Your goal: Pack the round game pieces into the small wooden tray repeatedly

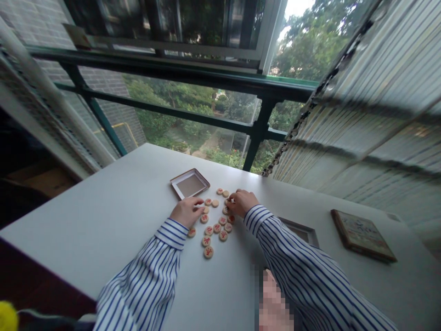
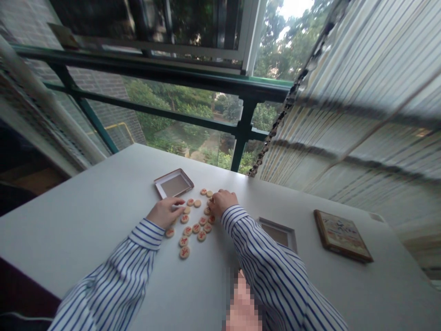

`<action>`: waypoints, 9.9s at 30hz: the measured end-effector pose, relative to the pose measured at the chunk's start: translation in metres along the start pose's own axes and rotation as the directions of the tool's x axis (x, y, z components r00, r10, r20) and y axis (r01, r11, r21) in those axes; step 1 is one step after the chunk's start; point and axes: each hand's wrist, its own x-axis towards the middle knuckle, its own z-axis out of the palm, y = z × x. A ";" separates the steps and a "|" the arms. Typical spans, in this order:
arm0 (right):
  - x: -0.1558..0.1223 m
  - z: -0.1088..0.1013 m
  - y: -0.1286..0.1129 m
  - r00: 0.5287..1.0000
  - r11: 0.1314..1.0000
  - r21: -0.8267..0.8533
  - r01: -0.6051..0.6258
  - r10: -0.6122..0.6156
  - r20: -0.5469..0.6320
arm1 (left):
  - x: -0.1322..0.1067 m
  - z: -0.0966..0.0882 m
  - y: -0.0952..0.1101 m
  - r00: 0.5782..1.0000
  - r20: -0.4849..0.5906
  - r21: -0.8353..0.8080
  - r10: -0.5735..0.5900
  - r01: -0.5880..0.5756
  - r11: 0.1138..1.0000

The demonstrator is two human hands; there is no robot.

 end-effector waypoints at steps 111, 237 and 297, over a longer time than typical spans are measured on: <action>-0.038 -0.009 -0.019 0.873 0.747 0.483 0.457 -0.272 -0.406 | -0.001 0.010 0.031 0.983 0.175 -0.833 -0.057 0.178 0.523; -0.167 0.002 0.132 0.921 0.602 0.796 0.063 0.271 -0.278 | -0.030 0.130 0.150 0.984 0.167 -0.782 0.063 0.093 0.617; -0.161 0.007 0.126 0.961 0.614 0.782 0.102 0.142 -0.236 | -0.023 0.131 0.174 0.971 0.215 -0.841 0.101 0.132 0.524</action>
